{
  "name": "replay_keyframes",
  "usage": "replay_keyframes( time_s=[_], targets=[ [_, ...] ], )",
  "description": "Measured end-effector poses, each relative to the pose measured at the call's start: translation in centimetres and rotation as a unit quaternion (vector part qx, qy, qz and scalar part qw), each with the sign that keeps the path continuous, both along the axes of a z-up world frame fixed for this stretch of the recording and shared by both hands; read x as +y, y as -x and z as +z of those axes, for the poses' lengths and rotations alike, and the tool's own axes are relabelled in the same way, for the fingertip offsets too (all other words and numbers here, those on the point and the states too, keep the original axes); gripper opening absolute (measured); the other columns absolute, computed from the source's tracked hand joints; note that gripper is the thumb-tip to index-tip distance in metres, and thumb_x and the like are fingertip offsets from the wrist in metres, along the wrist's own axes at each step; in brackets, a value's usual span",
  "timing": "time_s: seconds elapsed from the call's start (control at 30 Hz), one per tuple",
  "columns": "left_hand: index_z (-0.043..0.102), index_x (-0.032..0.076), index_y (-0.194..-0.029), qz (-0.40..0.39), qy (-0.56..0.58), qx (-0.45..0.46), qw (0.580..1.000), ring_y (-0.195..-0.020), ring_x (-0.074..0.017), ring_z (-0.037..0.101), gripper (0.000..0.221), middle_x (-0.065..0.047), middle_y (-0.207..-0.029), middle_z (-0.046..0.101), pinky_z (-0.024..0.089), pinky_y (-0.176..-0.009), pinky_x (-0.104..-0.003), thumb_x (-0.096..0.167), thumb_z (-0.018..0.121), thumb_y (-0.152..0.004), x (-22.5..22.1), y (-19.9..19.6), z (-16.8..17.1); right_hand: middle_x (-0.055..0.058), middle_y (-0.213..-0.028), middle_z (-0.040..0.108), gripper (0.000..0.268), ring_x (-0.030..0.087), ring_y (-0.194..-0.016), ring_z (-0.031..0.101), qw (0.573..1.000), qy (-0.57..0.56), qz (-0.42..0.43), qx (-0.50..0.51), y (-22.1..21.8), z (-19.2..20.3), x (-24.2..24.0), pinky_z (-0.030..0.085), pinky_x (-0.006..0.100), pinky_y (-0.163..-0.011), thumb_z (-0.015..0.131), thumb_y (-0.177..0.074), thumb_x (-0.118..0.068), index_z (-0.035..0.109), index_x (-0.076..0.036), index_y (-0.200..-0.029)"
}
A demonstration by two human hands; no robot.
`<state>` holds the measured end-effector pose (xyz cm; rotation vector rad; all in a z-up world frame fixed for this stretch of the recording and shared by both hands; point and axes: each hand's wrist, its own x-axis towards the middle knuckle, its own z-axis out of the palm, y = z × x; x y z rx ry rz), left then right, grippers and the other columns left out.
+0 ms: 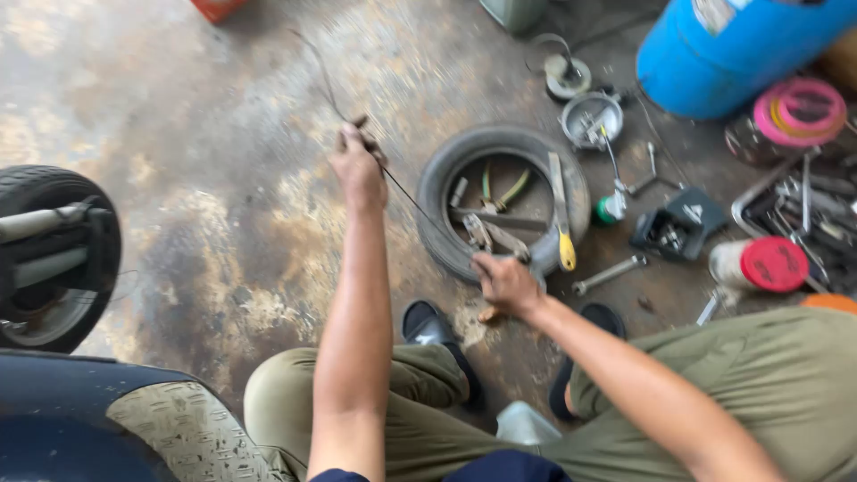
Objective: The recorder is using a metal file to smooth the edges and surfaces of a motorcycle brake component.
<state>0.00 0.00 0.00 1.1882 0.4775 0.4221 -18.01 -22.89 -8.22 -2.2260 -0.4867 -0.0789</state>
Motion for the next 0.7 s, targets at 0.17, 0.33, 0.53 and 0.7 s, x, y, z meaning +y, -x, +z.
replay_keyframes(
  time_s=[0.17,0.33,0.53,0.7],
  targets=[
    [0.065,0.007,-0.120,-0.039,0.070,-0.017,0.997,-0.044,-0.0084,0.036,0.036,0.000,-0.062,0.046,0.032,-0.038,-0.025,0.032,0.042,-0.110,-0.7,-0.2,1.2,0.020,-0.067,0.071,0.019,0.035,-0.056,0.062,0.997,0.022,0.025,0.071,-2.2,1.2,-5.8,0.047,0.048,-0.050,0.062,-0.089,-0.005,0.071,-0.006,-0.105],
    [0.060,0.007,-0.130,-0.103,0.108,-0.012,0.989,-0.054,-0.0084,0.045,0.036,0.000,-0.069,0.050,0.042,-0.047,-0.025,0.028,0.038,-0.111,-3.5,0.0,1.0,0.001,-0.060,0.063,0.030,0.012,-0.038,0.051,0.993,0.080,0.054,0.070,-4.5,-3.0,-11.6,0.037,0.028,-0.028,0.050,-0.087,0.008,0.063,-0.006,-0.111],
    [0.056,-0.001,-0.132,-0.107,0.150,0.054,0.981,-0.063,-0.0182,0.062,0.034,-0.010,-0.075,0.063,0.059,-0.058,-0.032,0.019,0.038,-0.111,-5.6,0.3,-1.5,0.006,-0.060,0.068,0.012,0.024,-0.039,0.055,0.979,0.196,-0.057,-0.027,-3.4,-5.1,-15.9,0.043,0.045,-0.039,0.064,-0.097,-0.011,0.063,-0.018,-0.107],
    [0.057,0.008,-0.120,-0.187,-0.006,0.084,0.979,-0.082,-0.0247,0.080,0.028,-0.014,-0.096,0.080,0.064,-0.067,-0.033,0.028,0.039,-0.111,-6.8,0.9,-6.4,0.015,-0.075,0.071,0.016,0.041,-0.079,0.072,0.966,0.224,-0.107,0.071,-2.0,-6.4,-18.7,0.057,0.056,-0.069,0.048,-0.107,-0.036,0.059,-0.024,-0.107]
  ],
)
